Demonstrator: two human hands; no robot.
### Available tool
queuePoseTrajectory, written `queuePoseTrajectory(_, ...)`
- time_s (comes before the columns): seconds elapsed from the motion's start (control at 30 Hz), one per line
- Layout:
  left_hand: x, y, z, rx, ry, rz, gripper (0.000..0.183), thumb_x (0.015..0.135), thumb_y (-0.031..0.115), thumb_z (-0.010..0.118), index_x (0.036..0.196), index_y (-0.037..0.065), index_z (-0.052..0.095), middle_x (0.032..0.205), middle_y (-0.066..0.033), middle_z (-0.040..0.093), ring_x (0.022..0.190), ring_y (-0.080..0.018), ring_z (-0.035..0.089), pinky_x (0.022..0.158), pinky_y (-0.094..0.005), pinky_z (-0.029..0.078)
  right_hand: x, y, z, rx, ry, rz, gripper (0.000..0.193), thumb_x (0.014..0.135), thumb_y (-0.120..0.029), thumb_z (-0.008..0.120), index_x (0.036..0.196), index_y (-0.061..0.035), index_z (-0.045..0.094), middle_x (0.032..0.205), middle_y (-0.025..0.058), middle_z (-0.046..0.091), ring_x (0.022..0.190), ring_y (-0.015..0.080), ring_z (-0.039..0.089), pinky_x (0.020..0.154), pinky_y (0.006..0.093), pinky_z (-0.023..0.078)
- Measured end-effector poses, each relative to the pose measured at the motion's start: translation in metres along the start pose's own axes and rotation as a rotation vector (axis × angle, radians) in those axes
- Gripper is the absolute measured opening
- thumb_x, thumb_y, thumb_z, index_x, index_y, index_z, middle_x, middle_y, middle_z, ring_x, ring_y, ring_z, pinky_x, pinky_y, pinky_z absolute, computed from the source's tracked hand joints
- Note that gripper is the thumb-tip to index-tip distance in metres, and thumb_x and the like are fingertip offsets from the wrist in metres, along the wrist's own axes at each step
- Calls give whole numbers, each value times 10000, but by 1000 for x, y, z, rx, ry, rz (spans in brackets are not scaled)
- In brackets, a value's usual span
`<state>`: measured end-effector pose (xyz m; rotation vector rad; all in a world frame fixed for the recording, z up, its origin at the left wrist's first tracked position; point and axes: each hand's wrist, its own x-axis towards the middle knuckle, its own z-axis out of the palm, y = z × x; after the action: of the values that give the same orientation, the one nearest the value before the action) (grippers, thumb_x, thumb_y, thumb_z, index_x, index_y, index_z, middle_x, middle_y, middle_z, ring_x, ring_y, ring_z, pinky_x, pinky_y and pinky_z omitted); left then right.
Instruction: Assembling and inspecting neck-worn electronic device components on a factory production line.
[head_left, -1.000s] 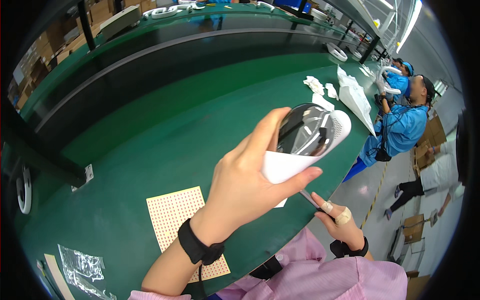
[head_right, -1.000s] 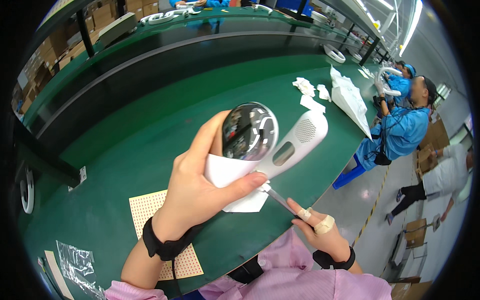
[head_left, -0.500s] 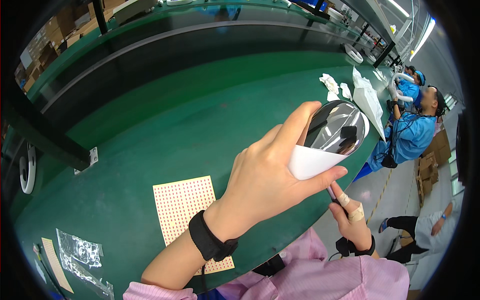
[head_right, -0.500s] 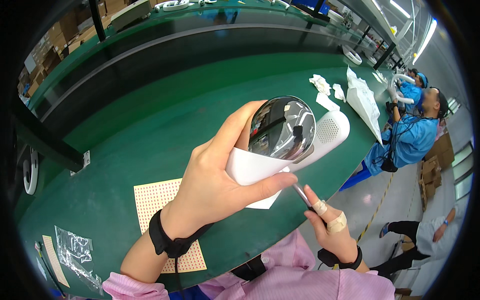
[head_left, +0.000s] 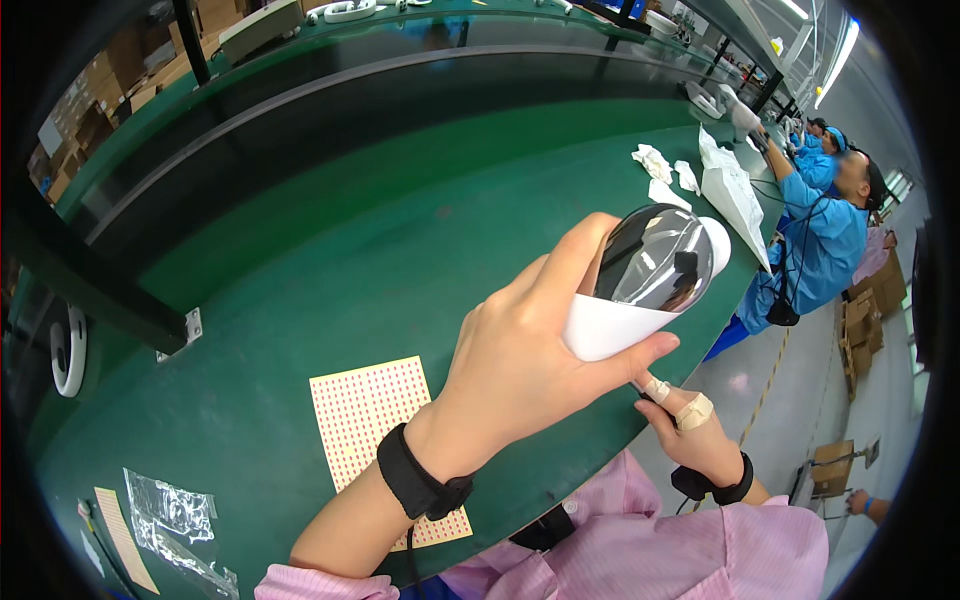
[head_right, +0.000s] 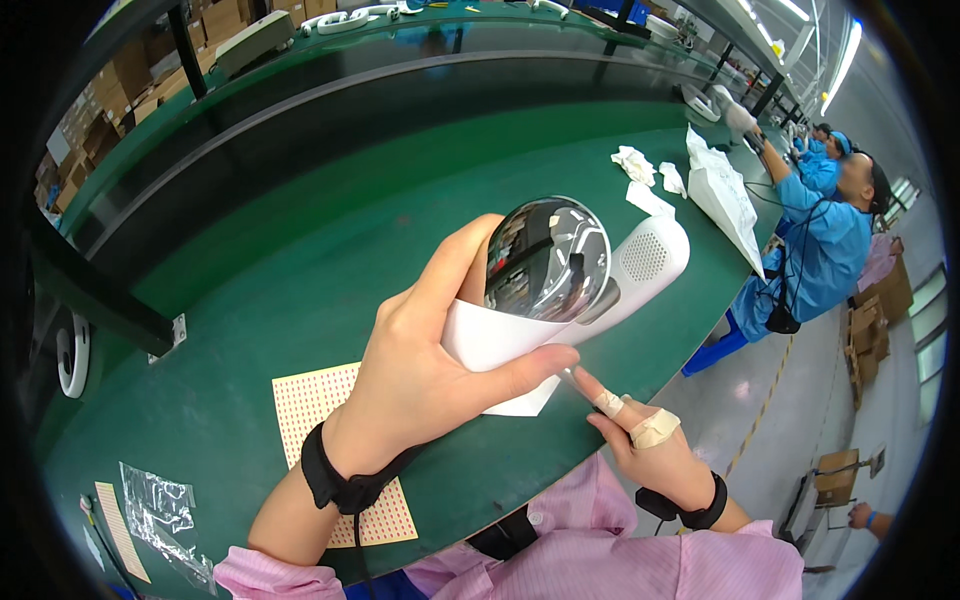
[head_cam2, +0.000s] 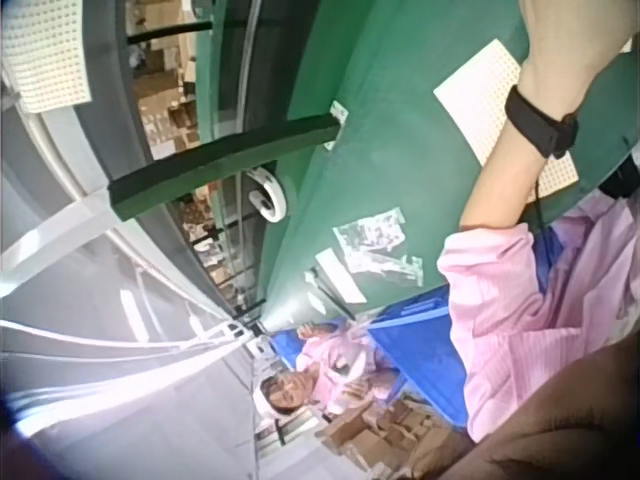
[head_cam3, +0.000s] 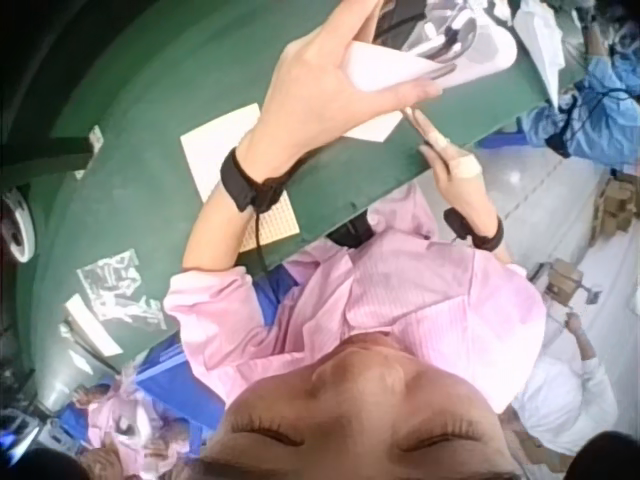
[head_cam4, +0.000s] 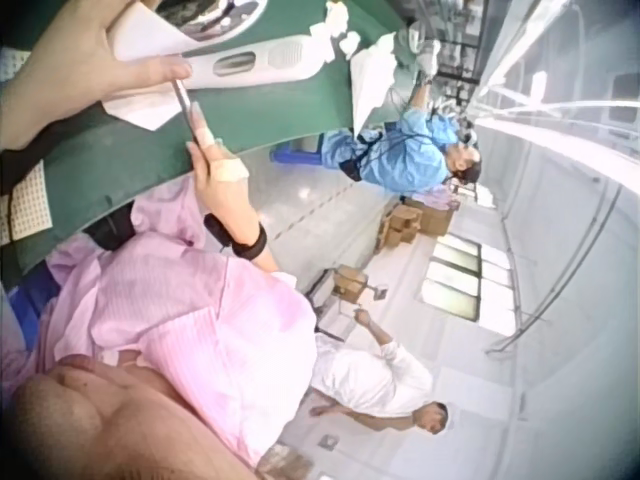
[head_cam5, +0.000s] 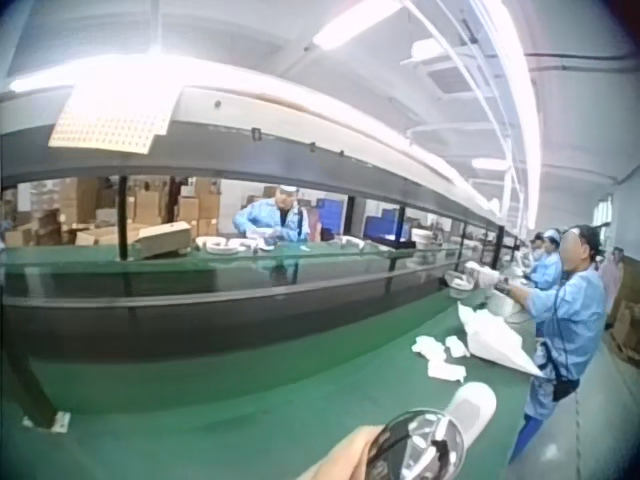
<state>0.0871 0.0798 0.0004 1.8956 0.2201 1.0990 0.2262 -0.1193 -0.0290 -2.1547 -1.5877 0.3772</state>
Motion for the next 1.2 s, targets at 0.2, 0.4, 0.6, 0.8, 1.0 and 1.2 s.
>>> queuePoseTrajectory(0.2,-1,2,1,2,-19,-33,758,614,200,820,1231,-22,441,778,-30,535,673,-77,514,613,-194,430,-10,4,6,94,84,38,534,837,-36,559,1335,-179,427,751,166,590,596,309,547,596,299,456)
queuePoseTrajectory(0.4,-4,-12,-4,5,82,14,581,632,180,761,1094,4,456,773,-86,579,641,-188,612,588,-272,492,-15,-5,4,125,69,82,530,826,-6,561,1322,-152,445,754,179,579,575,287,523,616,255,451)
queuePoseTrajectory(0.6,-19,-32,6,-249,51,-255,557,647,84,723,1102,6,410,887,-70,548,772,-113,565,660,-251,475,-23,1,1,231,121,115,524,819,-3,570,1311,-145,462,725,155,568,563,251,508,609,247,441)
queuePoseTrajectory(0.8,-13,-41,-16,-357,-211,-459,433,634,46,733,982,45,476,874,-31,528,814,-114,521,740,-265,441,-25,11,2,165,92,120,522,820,-11,574,1312,-145,461,683,140,553,552,252,481,601,255,439)
queuePoseTrajectory(1.0,-4,-41,-46,-159,-552,-433,431,578,51,821,931,51,574,942,-51,621,896,-151,588,795,-298,475,-12,3,2,160,111,103,518,825,-27,573,1310,-173,466,677,155,540,553,277,489,595,274,450)
queuePoseTrajectory(1.2,-10,-53,-55,-243,-543,-417,391,581,58,816,913,61,608,932,-40,619,888,-151,591,790,-288,477,-2,3,9,45,48,63,542,820,-18,574,1319,-193,455,686,140,554,559,286,508,591,289,458)
